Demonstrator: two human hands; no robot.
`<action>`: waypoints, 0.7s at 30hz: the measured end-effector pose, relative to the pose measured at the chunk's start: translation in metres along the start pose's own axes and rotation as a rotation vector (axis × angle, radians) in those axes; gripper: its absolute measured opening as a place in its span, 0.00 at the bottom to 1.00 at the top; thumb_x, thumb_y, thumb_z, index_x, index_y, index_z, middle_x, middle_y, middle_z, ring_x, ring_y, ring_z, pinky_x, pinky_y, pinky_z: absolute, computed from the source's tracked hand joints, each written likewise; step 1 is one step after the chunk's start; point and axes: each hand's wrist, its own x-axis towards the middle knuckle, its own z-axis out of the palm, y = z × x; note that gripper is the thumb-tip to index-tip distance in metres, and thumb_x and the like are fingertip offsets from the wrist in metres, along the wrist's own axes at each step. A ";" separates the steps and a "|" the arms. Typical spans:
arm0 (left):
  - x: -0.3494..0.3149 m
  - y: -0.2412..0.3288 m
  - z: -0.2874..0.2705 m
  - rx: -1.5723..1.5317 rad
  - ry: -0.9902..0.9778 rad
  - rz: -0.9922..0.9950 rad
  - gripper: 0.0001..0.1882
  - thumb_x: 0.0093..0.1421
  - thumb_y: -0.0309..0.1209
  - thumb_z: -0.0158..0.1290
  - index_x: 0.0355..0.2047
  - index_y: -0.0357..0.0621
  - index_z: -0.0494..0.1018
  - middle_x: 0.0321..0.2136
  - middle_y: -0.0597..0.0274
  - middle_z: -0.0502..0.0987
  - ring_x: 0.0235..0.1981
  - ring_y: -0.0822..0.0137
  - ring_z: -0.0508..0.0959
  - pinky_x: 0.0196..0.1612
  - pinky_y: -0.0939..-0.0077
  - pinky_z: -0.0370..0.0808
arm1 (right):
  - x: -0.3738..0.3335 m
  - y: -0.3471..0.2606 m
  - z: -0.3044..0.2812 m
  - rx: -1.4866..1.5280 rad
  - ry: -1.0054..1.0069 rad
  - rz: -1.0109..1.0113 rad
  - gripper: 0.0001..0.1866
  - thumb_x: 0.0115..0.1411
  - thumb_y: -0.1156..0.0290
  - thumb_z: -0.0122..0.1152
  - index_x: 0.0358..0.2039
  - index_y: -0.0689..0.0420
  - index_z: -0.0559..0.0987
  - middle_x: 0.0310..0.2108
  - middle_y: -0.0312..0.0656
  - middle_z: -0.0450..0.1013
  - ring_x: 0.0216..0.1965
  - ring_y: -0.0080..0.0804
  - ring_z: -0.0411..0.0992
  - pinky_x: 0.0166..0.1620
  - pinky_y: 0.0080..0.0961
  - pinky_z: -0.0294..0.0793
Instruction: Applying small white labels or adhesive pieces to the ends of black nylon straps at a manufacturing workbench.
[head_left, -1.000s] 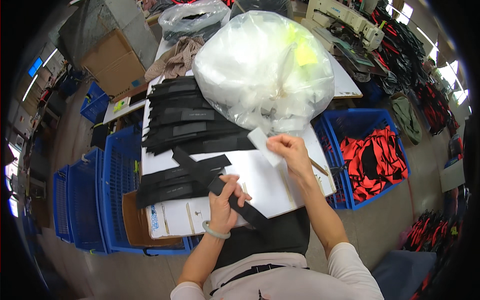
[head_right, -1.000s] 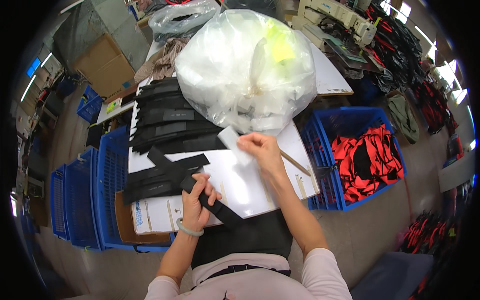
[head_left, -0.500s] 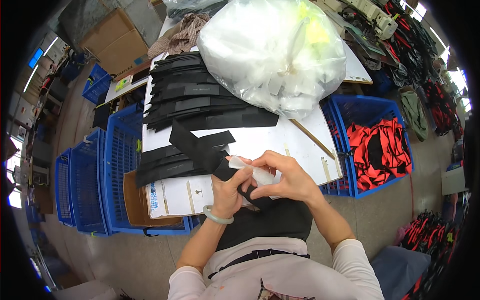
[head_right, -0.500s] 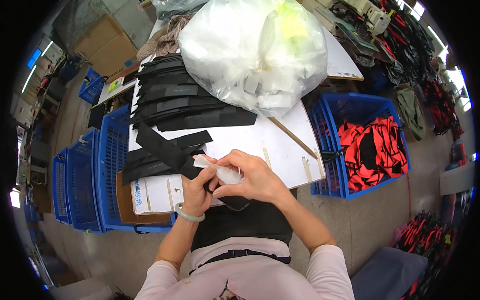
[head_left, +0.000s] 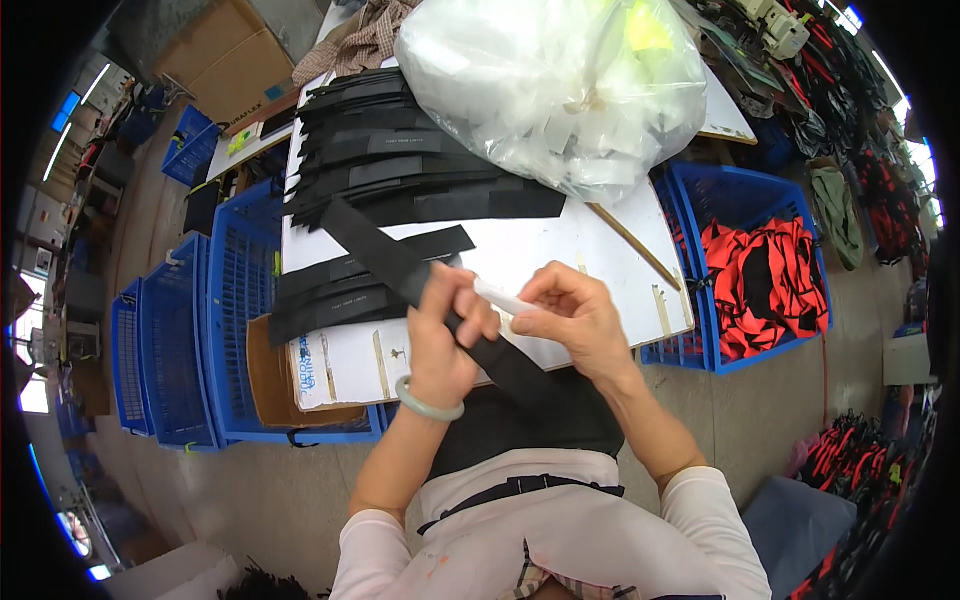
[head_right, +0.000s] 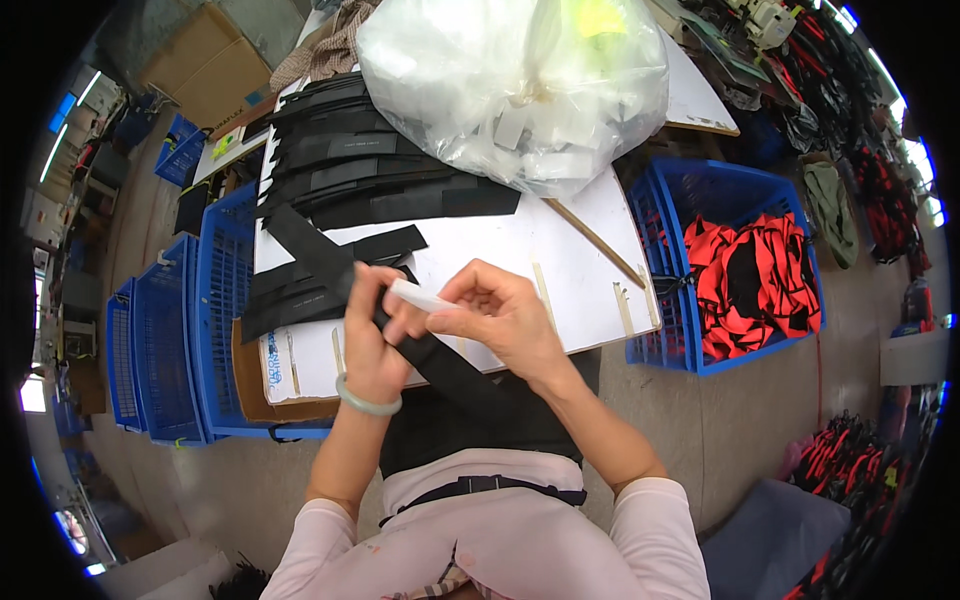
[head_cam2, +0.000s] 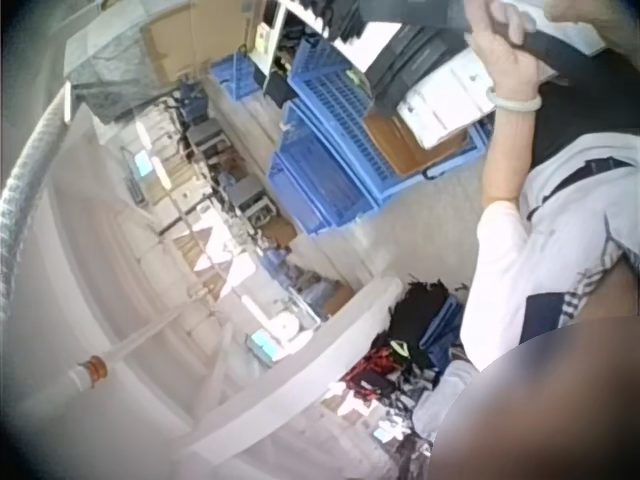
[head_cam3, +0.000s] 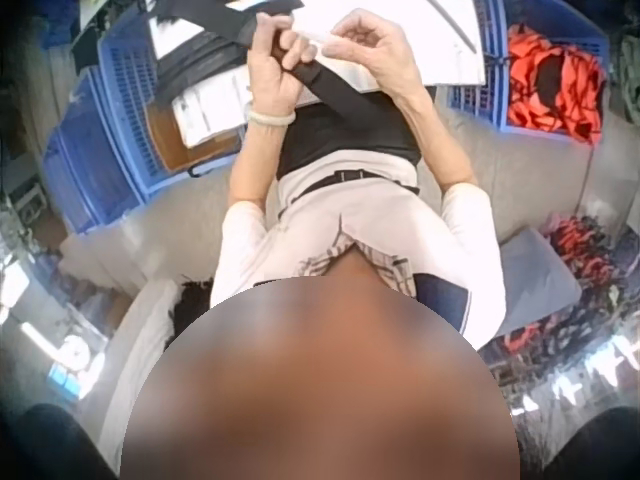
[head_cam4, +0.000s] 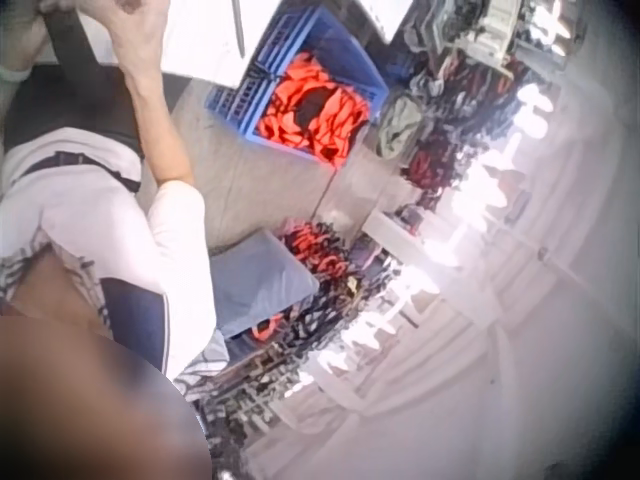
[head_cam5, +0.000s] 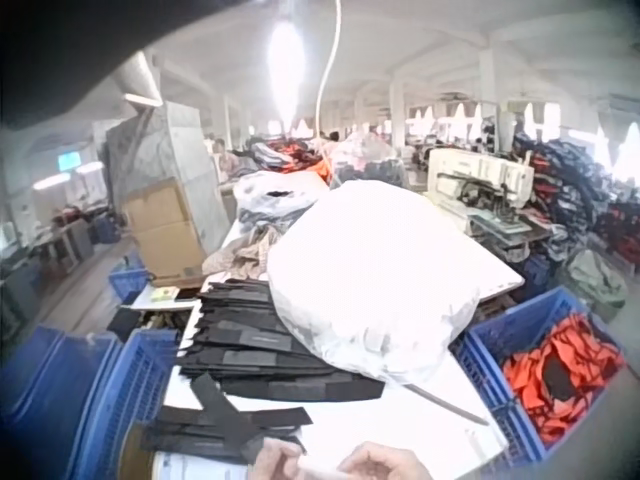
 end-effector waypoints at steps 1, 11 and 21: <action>0.004 0.009 0.006 -0.146 0.086 -0.070 0.16 0.63 0.41 0.54 0.27 0.43 0.68 0.16 0.72 0.61 0.12 0.78 0.57 0.18 0.81 0.60 | -0.004 -0.005 -0.008 -0.159 -0.016 0.014 0.09 0.51 0.72 0.71 0.27 0.60 0.77 0.25 0.32 0.73 0.27 0.16 0.67 0.32 0.15 0.65; 0.006 0.010 0.000 -0.164 0.022 -0.018 0.16 0.65 0.43 0.52 0.36 0.40 0.73 0.17 0.68 0.62 0.13 0.76 0.60 0.21 0.78 0.64 | -0.017 -0.007 -0.003 -0.826 -0.124 -0.326 0.12 0.45 0.71 0.72 0.23 0.59 0.75 0.21 0.40 0.68 0.22 0.33 0.68 0.25 0.27 0.65; 0.001 0.000 0.006 -0.052 0.052 0.109 0.18 0.64 0.46 0.52 0.24 0.47 0.66 0.17 0.69 0.63 0.11 0.77 0.61 0.19 0.79 0.65 | -0.026 0.003 0.015 -1.034 0.052 -0.529 0.14 0.44 0.73 0.70 0.21 0.57 0.70 0.20 0.41 0.67 0.21 0.38 0.67 0.25 0.32 0.65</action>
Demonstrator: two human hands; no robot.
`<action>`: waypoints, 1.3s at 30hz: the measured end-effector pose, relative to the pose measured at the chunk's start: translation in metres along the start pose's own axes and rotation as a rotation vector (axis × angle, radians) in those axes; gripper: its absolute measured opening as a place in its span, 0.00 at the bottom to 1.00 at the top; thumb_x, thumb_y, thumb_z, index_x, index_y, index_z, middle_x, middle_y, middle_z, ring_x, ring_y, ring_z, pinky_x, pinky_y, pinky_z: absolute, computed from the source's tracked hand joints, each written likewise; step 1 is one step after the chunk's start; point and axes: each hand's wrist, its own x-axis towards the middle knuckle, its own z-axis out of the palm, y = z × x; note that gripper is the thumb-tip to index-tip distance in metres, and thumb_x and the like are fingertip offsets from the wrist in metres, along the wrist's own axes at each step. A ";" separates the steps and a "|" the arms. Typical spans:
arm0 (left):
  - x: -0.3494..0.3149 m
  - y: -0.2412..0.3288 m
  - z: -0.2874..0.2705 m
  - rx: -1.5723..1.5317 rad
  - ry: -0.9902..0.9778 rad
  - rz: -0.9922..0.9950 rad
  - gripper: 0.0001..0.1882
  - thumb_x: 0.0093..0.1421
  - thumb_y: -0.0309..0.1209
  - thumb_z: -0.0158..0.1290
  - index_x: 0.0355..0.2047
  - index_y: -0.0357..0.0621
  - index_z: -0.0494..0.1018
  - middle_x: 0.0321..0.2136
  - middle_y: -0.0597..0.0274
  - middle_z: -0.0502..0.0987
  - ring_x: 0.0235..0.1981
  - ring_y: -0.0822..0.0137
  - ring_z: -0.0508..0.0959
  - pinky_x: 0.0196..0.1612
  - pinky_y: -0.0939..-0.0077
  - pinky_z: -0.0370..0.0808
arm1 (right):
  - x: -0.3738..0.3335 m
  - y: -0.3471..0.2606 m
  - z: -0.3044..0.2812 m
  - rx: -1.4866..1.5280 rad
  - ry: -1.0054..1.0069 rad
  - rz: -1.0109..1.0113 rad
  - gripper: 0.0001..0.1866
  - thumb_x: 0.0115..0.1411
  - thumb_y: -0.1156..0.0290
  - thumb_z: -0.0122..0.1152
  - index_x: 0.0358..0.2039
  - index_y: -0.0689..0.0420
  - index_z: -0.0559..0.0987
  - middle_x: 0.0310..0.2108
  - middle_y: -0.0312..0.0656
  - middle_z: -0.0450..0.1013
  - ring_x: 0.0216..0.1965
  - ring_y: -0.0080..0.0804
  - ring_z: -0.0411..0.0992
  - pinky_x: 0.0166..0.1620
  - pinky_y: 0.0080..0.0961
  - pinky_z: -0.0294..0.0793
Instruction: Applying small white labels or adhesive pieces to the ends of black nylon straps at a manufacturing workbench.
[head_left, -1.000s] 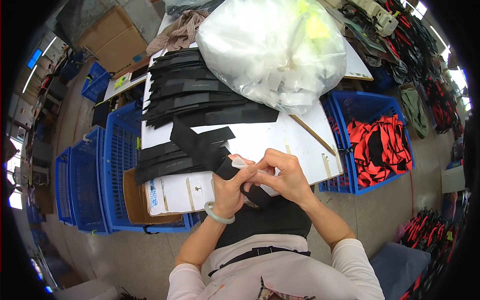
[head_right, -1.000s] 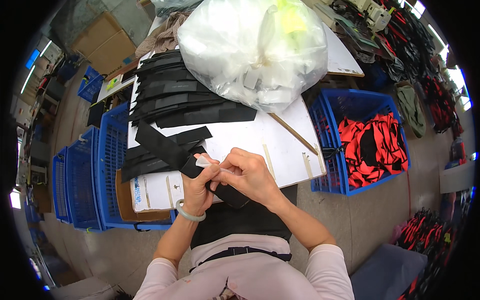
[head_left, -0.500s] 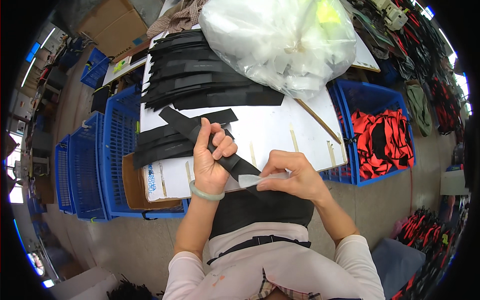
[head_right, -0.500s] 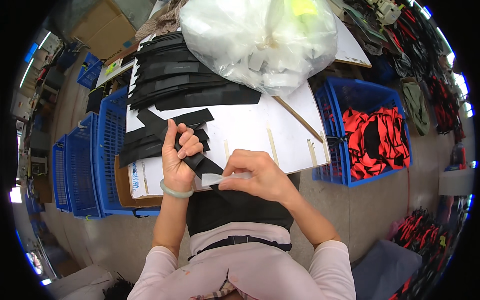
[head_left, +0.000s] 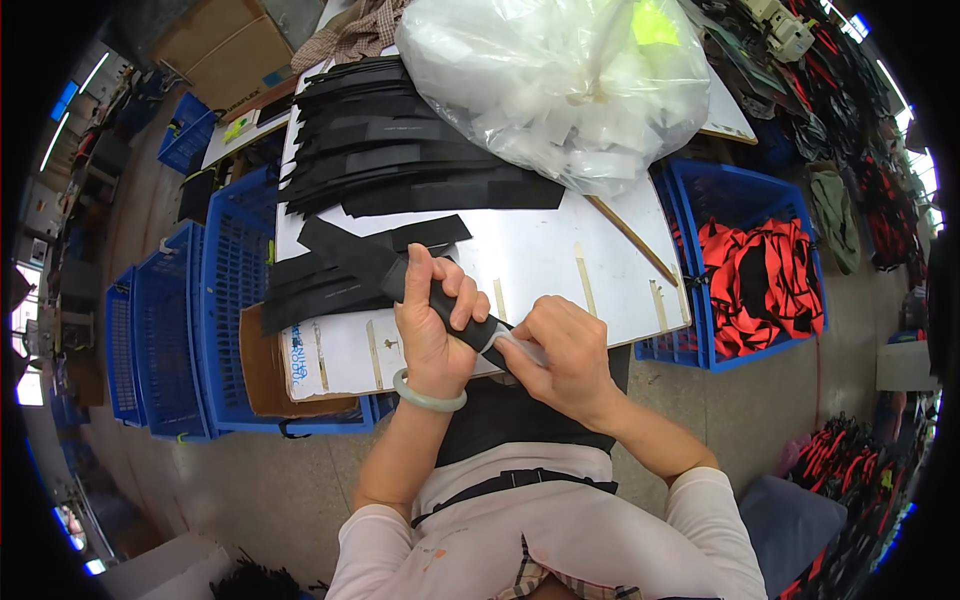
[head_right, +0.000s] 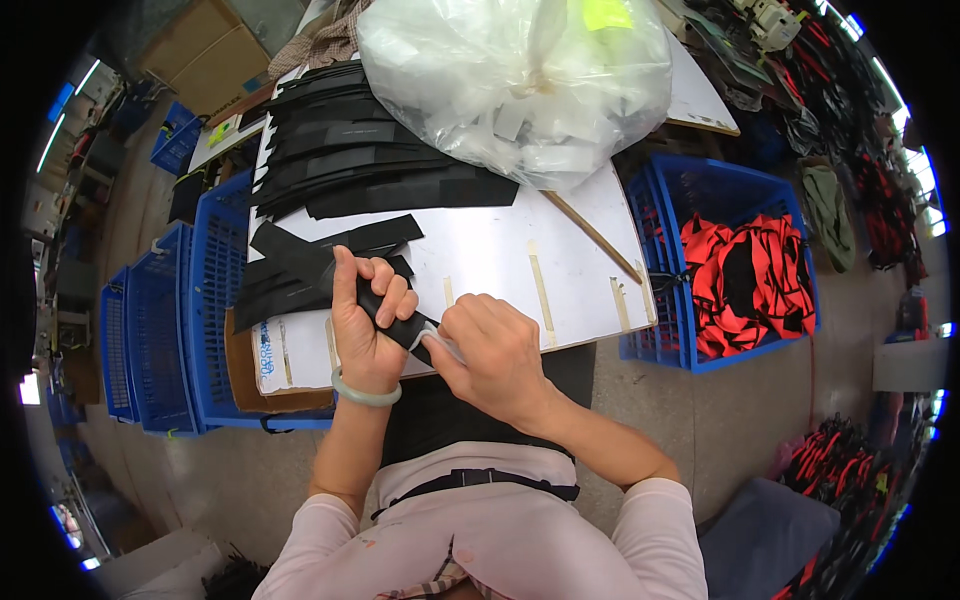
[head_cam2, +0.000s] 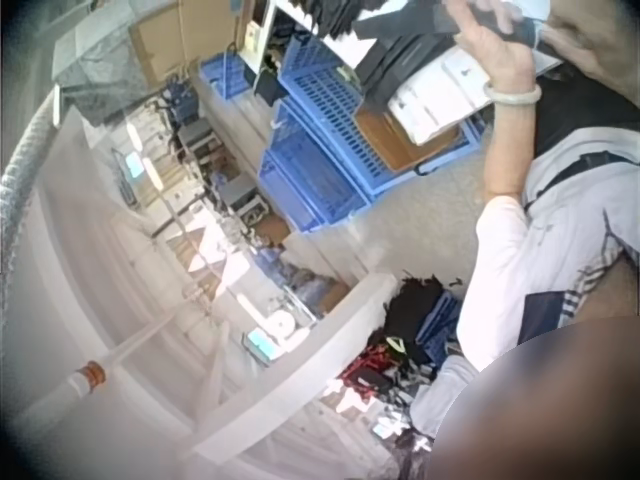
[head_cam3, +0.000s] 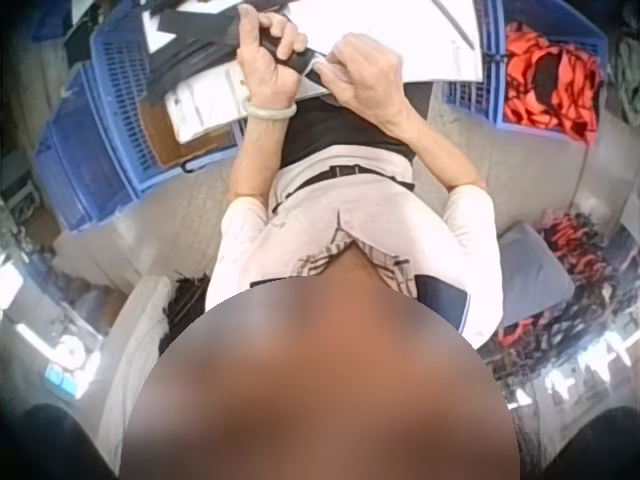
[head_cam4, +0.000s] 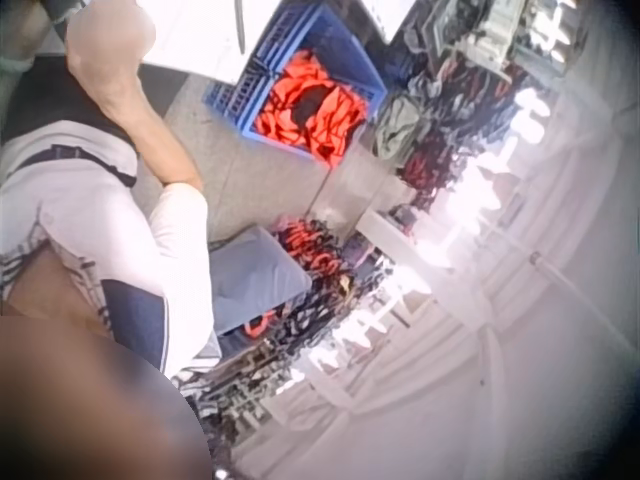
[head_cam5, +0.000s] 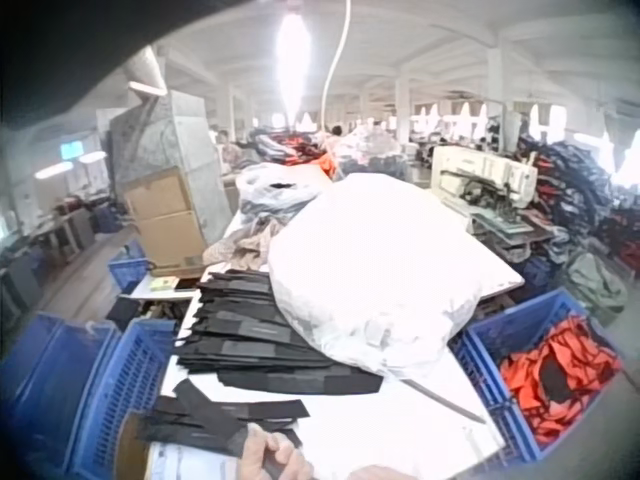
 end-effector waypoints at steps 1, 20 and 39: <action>-0.001 -0.002 0.000 0.020 -0.004 0.025 0.19 0.64 0.46 0.51 0.24 0.48 0.66 0.17 0.69 0.63 0.11 0.77 0.60 0.19 0.79 0.65 | 0.000 0.000 0.000 -0.002 0.000 0.001 0.14 0.44 0.73 0.70 0.21 0.57 0.70 0.20 0.41 0.67 0.21 0.38 0.67 0.25 0.32 0.65; 0.003 -0.002 0.000 -0.084 0.011 -0.030 0.21 0.66 0.50 0.47 0.22 0.50 0.64 0.18 0.69 0.63 0.12 0.76 0.60 0.20 0.80 0.65 | 0.001 0.000 0.002 0.129 -0.031 0.112 0.14 0.44 0.73 0.71 0.22 0.60 0.71 0.20 0.40 0.68 0.22 0.37 0.69 0.24 0.30 0.66; 0.005 0.010 -0.001 -0.186 0.048 -0.107 0.23 0.64 0.52 0.48 0.21 0.49 0.64 0.18 0.69 0.62 0.12 0.75 0.57 0.19 0.80 0.61 | 0.002 -0.001 0.007 0.191 -0.066 -0.096 0.11 0.47 0.80 0.70 0.30 0.61 0.77 0.31 0.41 0.73 0.23 0.29 0.72 0.24 0.23 0.72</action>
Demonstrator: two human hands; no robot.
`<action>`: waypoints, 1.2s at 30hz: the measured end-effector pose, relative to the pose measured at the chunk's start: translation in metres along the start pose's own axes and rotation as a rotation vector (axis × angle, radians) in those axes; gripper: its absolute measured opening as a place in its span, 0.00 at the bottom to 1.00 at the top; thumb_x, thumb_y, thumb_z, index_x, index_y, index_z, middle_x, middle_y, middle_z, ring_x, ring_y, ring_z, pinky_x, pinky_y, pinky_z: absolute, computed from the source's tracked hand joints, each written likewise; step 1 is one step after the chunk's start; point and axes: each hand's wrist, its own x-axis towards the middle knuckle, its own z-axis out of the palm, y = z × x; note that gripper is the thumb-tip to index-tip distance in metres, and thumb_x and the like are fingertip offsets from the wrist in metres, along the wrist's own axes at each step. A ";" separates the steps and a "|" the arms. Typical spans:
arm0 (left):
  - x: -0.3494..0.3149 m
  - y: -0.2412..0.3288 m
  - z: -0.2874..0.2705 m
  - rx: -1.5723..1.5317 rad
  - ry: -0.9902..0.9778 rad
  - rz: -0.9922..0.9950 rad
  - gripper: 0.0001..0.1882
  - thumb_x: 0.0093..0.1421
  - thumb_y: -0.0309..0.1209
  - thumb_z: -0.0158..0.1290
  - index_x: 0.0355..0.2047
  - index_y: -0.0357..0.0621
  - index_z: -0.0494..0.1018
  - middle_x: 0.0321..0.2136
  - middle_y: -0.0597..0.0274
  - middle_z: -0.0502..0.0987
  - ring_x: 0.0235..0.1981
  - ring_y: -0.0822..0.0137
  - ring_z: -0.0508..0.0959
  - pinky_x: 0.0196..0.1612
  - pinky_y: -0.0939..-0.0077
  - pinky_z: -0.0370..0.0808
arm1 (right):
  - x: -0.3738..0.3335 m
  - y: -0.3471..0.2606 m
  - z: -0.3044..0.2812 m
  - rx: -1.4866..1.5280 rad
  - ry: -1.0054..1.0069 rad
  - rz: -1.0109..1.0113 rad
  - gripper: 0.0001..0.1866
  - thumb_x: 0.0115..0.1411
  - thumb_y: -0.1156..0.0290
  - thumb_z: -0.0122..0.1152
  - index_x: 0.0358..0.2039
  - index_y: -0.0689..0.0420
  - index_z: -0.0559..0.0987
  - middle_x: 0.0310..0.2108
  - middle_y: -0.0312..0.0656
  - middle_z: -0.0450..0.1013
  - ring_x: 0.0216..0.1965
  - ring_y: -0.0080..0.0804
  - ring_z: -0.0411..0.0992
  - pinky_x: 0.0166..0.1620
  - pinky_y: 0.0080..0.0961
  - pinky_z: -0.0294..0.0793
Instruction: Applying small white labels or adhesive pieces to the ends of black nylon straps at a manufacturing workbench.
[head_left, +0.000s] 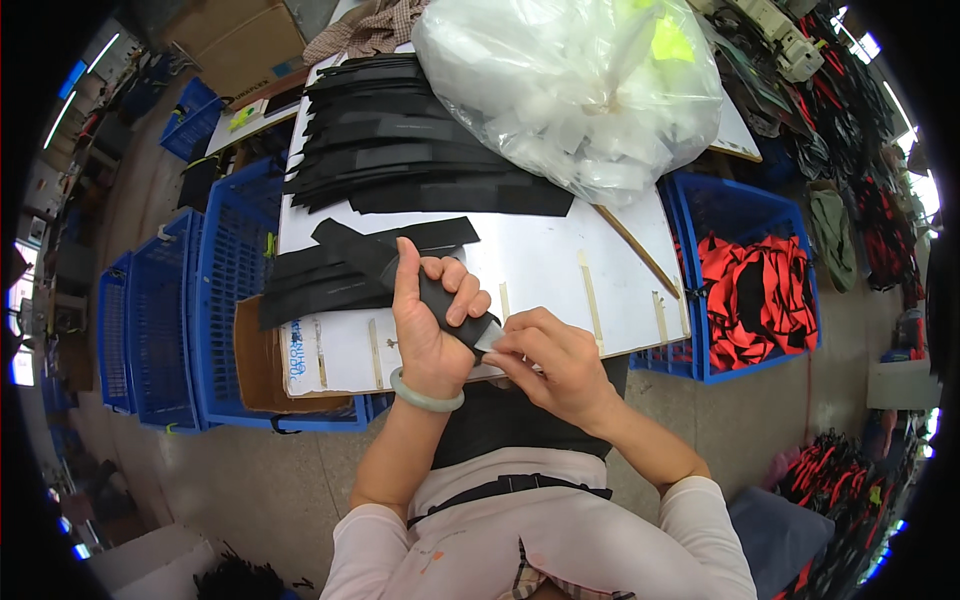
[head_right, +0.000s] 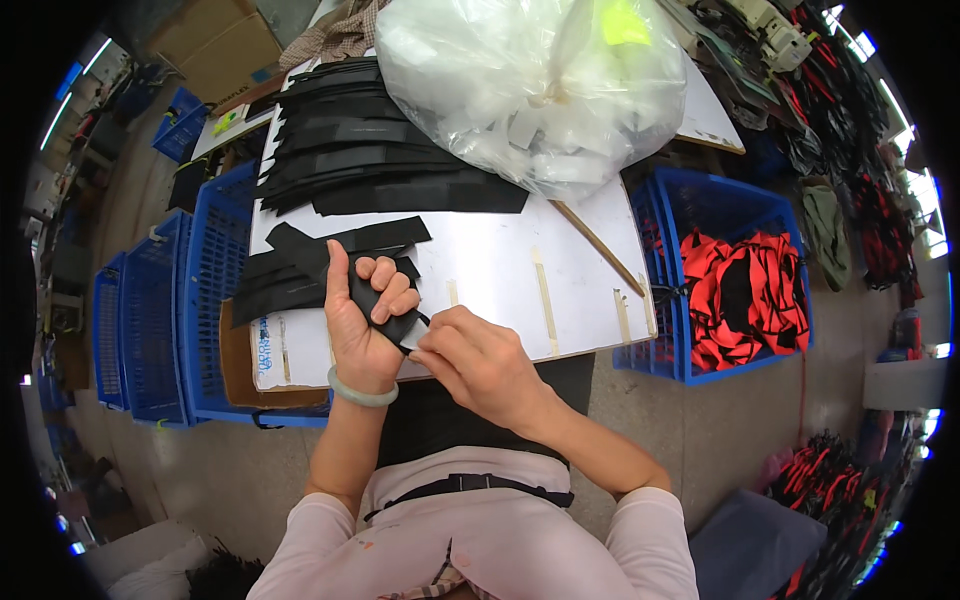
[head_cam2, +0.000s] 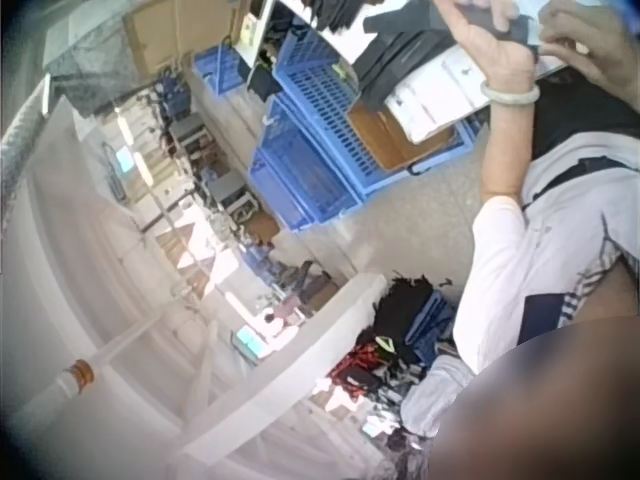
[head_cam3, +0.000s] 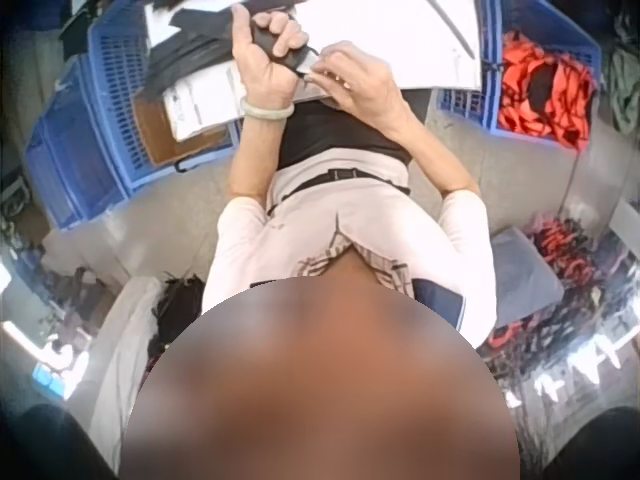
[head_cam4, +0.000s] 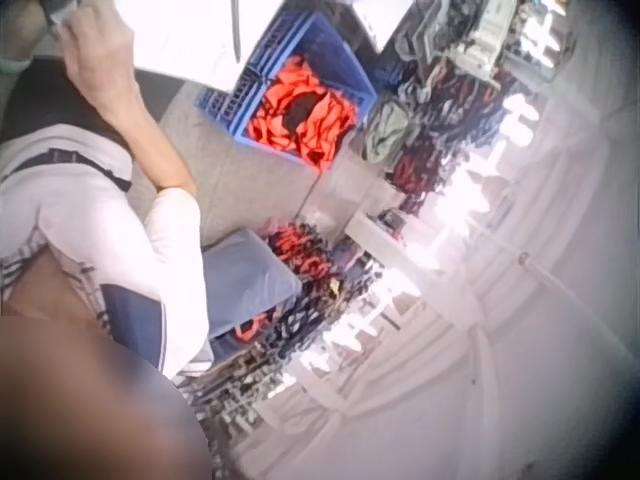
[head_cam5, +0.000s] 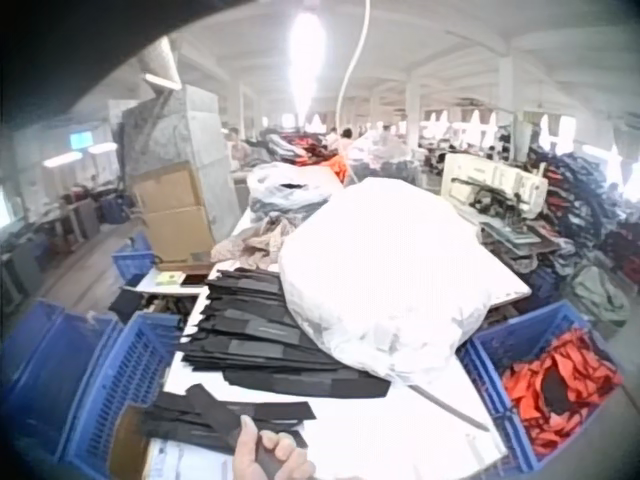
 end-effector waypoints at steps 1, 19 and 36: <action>0.002 0.002 0.000 -0.014 -0.005 0.008 0.23 0.65 0.52 0.48 0.21 0.49 0.64 0.18 0.69 0.62 0.12 0.76 0.57 0.19 0.80 0.60 | 0.001 0.000 -0.001 0.004 -0.001 -0.003 0.11 0.47 0.80 0.70 0.30 0.61 0.77 0.31 0.41 0.73 0.23 0.29 0.72 0.24 0.23 0.72; 0.007 0.015 -0.006 -0.116 -0.042 -0.025 0.23 0.64 0.51 0.49 0.21 0.48 0.64 0.17 0.69 0.61 0.11 0.76 0.57 0.18 0.81 0.60 | 0.000 0.007 0.013 -0.188 0.016 -0.071 0.21 0.45 0.61 0.71 0.43 0.47 0.81 0.37 0.38 0.71 0.33 0.33 0.70 0.37 0.29 0.70; -0.016 -0.015 0.006 0.390 -0.428 0.313 0.18 0.65 0.40 0.51 0.24 0.44 0.60 0.17 0.66 0.61 0.11 0.73 0.62 0.20 0.73 0.70 | -0.036 0.022 0.022 0.462 0.111 0.278 0.16 0.47 0.80 0.70 0.39 0.60 0.79 0.39 0.46 0.74 0.42 0.34 0.73 0.42 0.26 0.72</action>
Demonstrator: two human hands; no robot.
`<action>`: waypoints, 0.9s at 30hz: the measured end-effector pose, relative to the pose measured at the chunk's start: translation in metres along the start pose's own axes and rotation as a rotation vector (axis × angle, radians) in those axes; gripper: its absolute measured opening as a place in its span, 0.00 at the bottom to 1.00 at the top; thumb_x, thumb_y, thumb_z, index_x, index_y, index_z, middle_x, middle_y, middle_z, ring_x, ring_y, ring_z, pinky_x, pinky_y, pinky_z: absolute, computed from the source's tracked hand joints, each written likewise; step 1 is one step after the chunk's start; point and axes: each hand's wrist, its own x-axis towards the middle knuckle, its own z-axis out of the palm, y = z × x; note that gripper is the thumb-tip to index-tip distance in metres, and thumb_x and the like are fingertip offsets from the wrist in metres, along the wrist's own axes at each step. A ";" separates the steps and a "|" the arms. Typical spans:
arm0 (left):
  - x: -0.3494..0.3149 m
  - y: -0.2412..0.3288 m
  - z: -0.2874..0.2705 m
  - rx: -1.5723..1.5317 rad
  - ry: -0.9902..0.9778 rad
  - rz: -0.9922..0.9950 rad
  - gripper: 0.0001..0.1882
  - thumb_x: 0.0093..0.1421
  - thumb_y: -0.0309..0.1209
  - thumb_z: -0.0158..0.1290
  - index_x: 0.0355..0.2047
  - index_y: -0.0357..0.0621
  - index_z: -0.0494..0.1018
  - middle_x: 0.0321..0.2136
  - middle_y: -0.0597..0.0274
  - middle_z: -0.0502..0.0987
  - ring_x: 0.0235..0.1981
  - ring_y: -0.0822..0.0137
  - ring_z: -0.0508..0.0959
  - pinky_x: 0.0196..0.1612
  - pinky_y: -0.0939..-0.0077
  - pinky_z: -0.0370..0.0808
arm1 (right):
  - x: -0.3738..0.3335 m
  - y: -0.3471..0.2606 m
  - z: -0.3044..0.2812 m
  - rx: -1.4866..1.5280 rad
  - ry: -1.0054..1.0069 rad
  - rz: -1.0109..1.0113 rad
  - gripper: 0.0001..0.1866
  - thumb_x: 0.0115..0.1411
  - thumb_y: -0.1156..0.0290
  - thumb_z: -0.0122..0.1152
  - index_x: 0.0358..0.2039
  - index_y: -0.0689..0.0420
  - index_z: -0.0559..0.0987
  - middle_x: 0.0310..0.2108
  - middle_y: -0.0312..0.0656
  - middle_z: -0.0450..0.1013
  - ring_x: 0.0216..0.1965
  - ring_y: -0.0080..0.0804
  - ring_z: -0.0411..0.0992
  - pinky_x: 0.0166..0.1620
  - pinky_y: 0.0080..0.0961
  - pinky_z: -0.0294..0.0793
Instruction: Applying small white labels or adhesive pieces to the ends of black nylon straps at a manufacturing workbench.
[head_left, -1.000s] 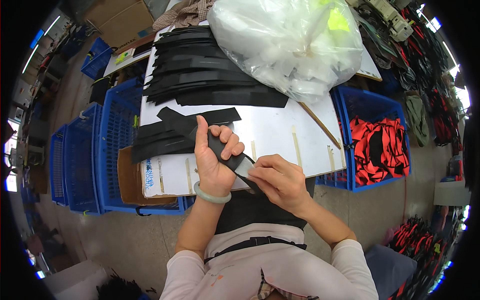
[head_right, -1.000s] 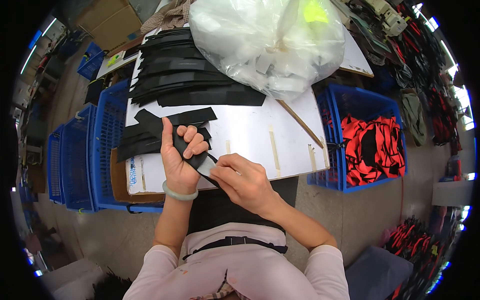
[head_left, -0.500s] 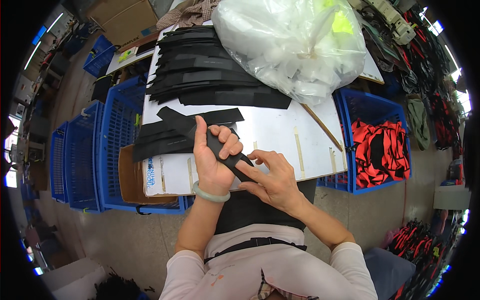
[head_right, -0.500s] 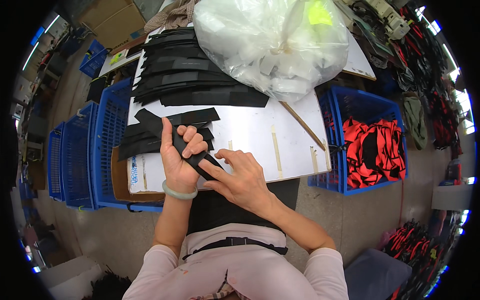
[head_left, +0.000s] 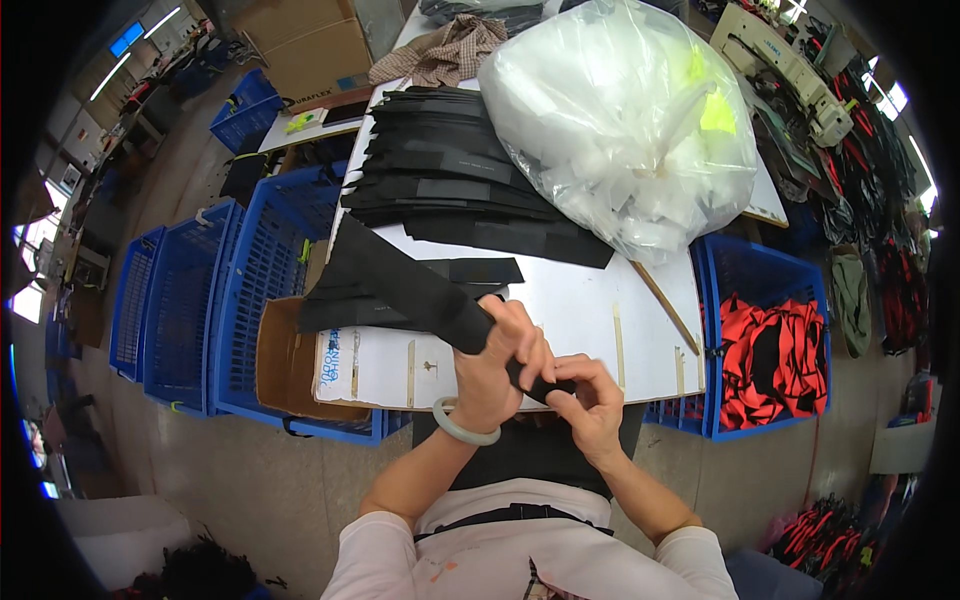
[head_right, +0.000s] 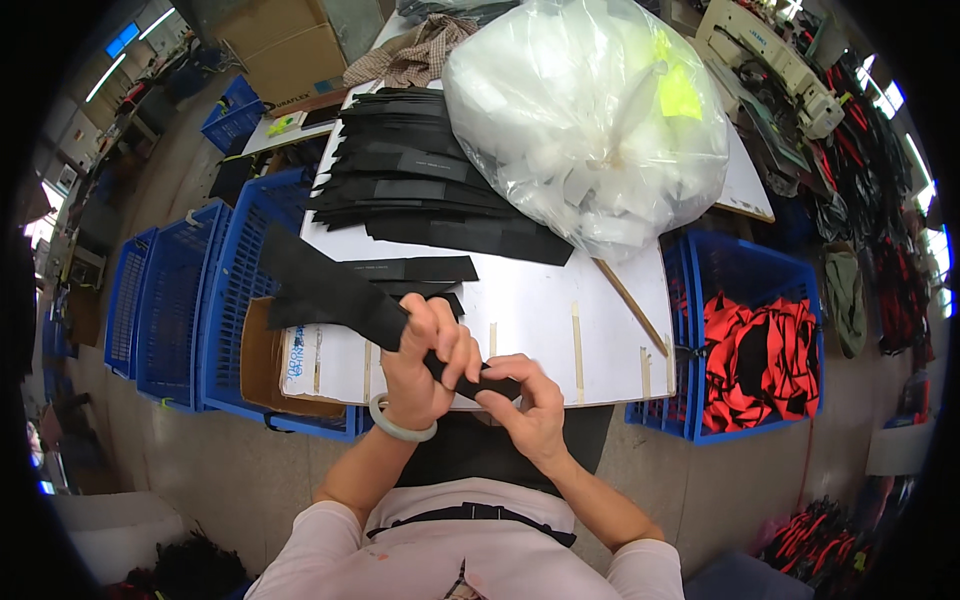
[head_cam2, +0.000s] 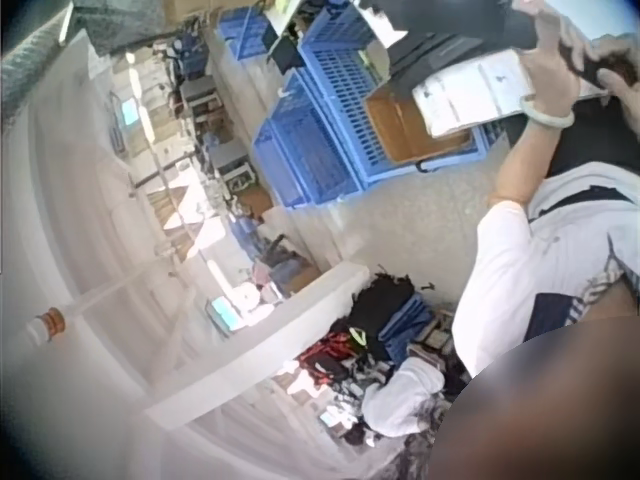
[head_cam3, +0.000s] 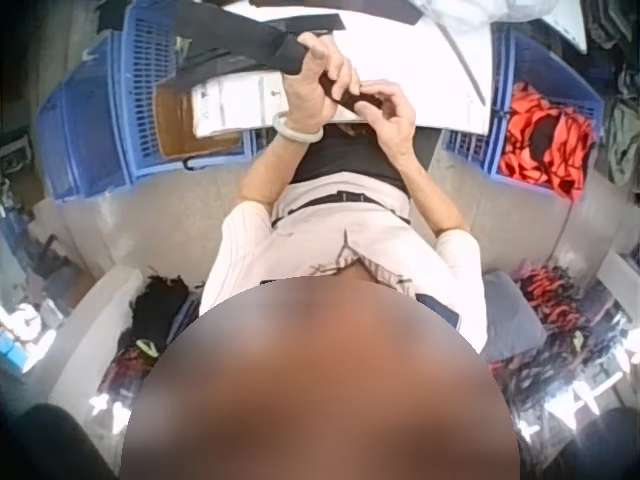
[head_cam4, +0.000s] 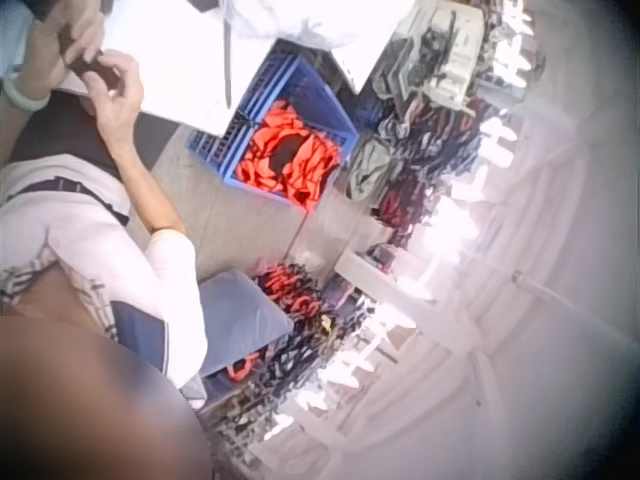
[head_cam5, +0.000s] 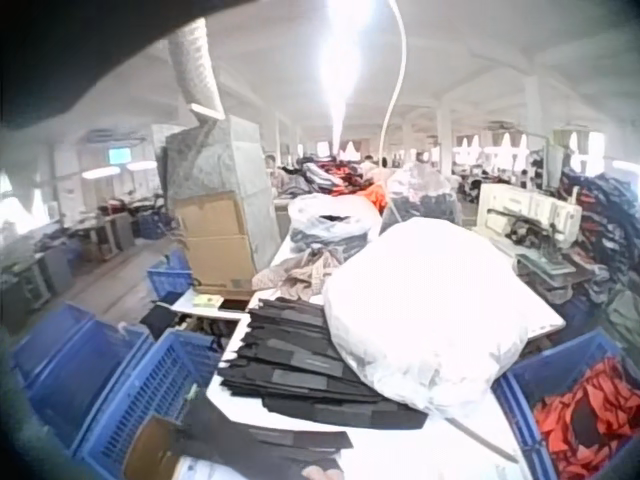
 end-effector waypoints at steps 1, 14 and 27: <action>-0.003 -0.002 0.000 -0.005 -0.045 0.026 0.16 0.63 0.35 0.54 0.25 0.42 0.61 0.18 0.65 0.64 0.13 0.73 0.66 0.21 0.74 0.71 | 0.002 -0.003 0.004 0.258 0.079 0.137 0.14 0.48 0.81 0.68 0.37 0.61 0.78 0.39 0.44 0.74 0.42 0.31 0.73 0.44 0.25 0.71; -0.012 0.008 -0.015 0.536 -0.099 -0.076 0.26 0.71 0.44 0.34 0.41 0.31 0.72 0.37 0.47 0.78 0.39 0.61 0.80 0.57 0.59 0.69 | 0.013 -0.020 -0.023 -0.038 0.033 0.377 0.06 0.51 0.76 0.67 0.29 0.63 0.80 0.25 0.37 0.76 0.30 0.23 0.73 0.32 0.21 0.70; -0.059 -0.054 -0.018 1.577 -0.708 0.102 0.33 0.51 0.32 0.62 0.57 0.41 0.65 0.60 0.47 0.61 0.64 0.45 0.58 0.63 0.49 0.55 | -0.033 0.042 -0.109 -1.090 -0.052 -0.308 0.15 0.52 0.69 0.65 0.42 0.52 0.80 0.45 0.38 0.75 0.49 0.35 0.71 0.55 0.40 0.62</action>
